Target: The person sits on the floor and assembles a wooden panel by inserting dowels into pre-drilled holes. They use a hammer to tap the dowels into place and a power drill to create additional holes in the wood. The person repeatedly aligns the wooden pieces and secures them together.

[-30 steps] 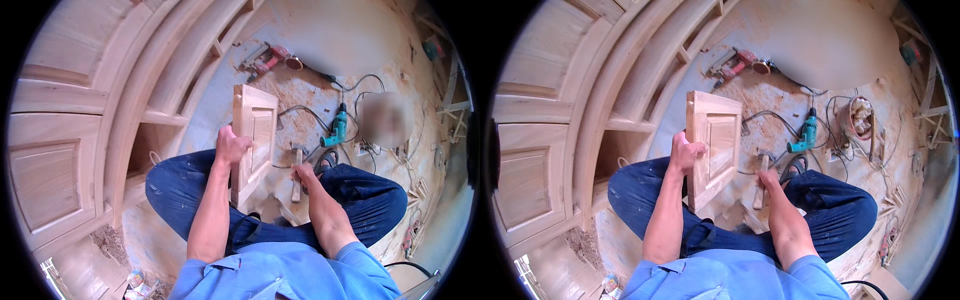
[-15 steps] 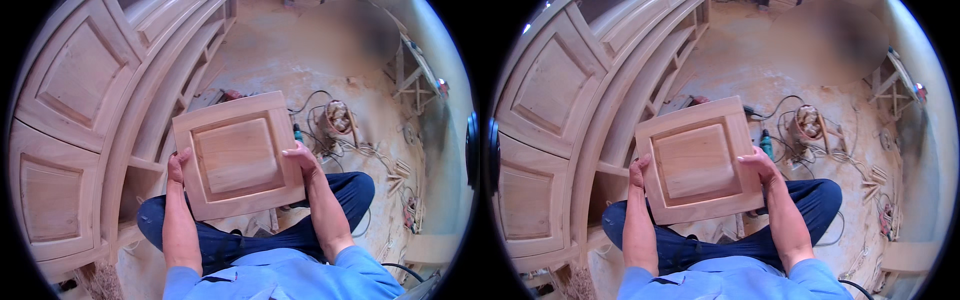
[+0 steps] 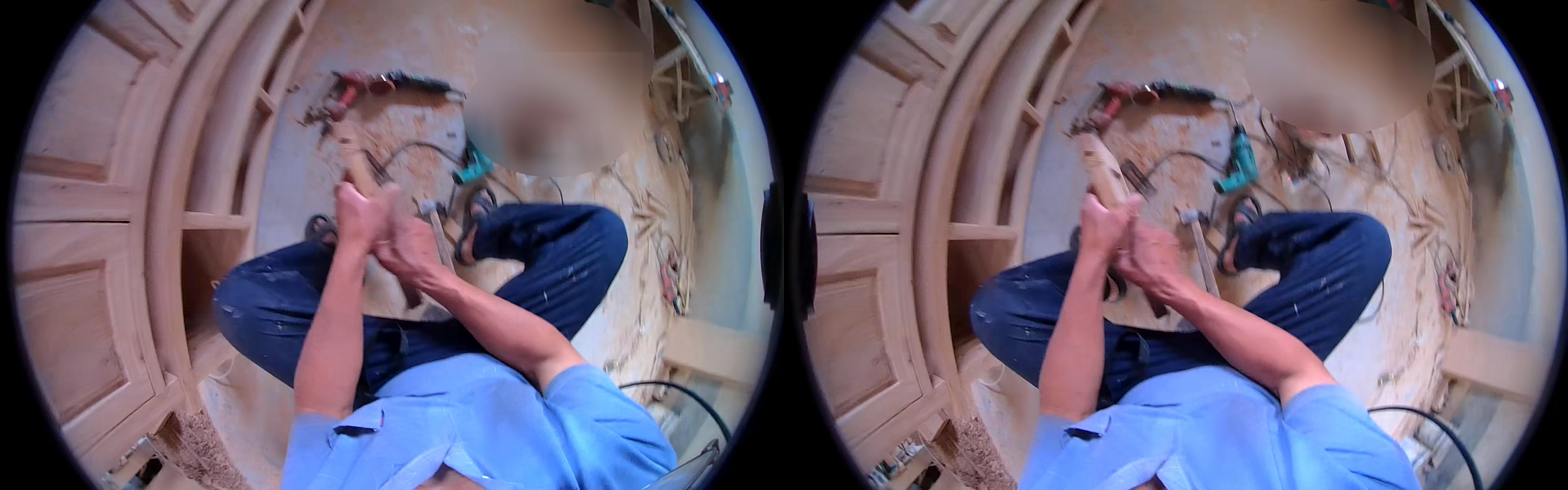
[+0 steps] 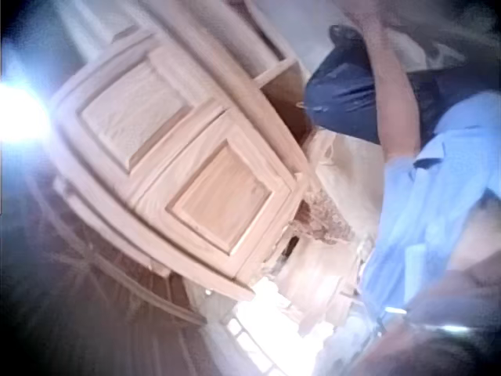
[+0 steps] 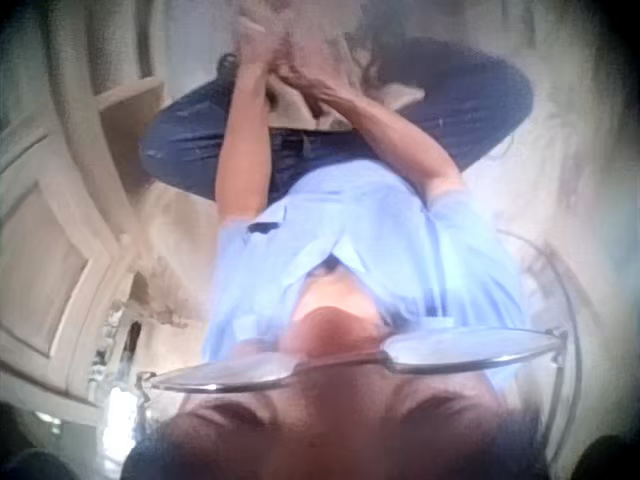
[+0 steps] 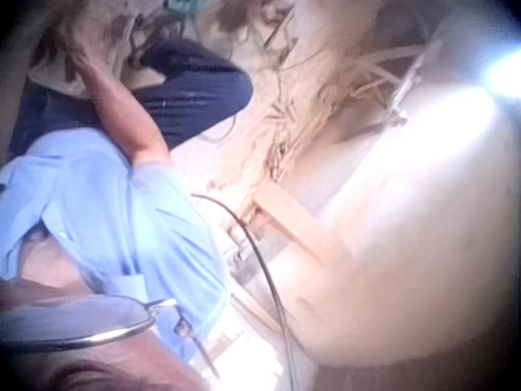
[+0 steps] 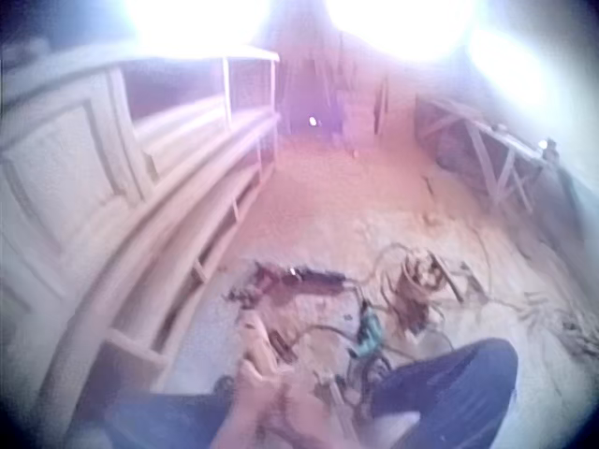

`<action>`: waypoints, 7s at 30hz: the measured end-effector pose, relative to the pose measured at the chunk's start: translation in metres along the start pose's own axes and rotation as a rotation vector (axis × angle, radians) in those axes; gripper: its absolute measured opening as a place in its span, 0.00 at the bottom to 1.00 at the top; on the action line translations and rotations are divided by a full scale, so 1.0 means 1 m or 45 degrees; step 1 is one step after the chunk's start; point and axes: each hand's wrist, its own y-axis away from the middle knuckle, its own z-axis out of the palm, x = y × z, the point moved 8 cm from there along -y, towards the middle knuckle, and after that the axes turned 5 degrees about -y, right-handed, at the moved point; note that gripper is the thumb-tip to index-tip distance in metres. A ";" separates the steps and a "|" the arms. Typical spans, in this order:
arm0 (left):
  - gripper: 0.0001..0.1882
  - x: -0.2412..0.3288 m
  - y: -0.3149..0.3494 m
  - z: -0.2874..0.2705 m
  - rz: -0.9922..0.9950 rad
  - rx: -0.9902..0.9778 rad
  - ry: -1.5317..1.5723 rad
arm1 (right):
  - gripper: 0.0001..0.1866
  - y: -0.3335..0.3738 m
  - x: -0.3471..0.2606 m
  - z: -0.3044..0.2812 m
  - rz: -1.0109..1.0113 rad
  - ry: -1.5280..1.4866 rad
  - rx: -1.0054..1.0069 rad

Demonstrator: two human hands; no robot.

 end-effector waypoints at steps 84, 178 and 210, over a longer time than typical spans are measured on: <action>0.08 -0.178 -0.101 -0.031 -0.359 -0.217 -0.477 | 0.15 0.152 0.660 -0.183 1.118 0.514 0.351; 0.19 -0.067 -0.051 0.014 -0.359 -0.131 -0.503 | 0.07 -0.092 0.017 -0.289 0.008 -1.094 -0.126; 0.23 -0.067 -0.054 0.031 -0.381 -0.154 -0.346 | 0.13 -0.177 -0.039 0.008 -0.911 0.537 -0.185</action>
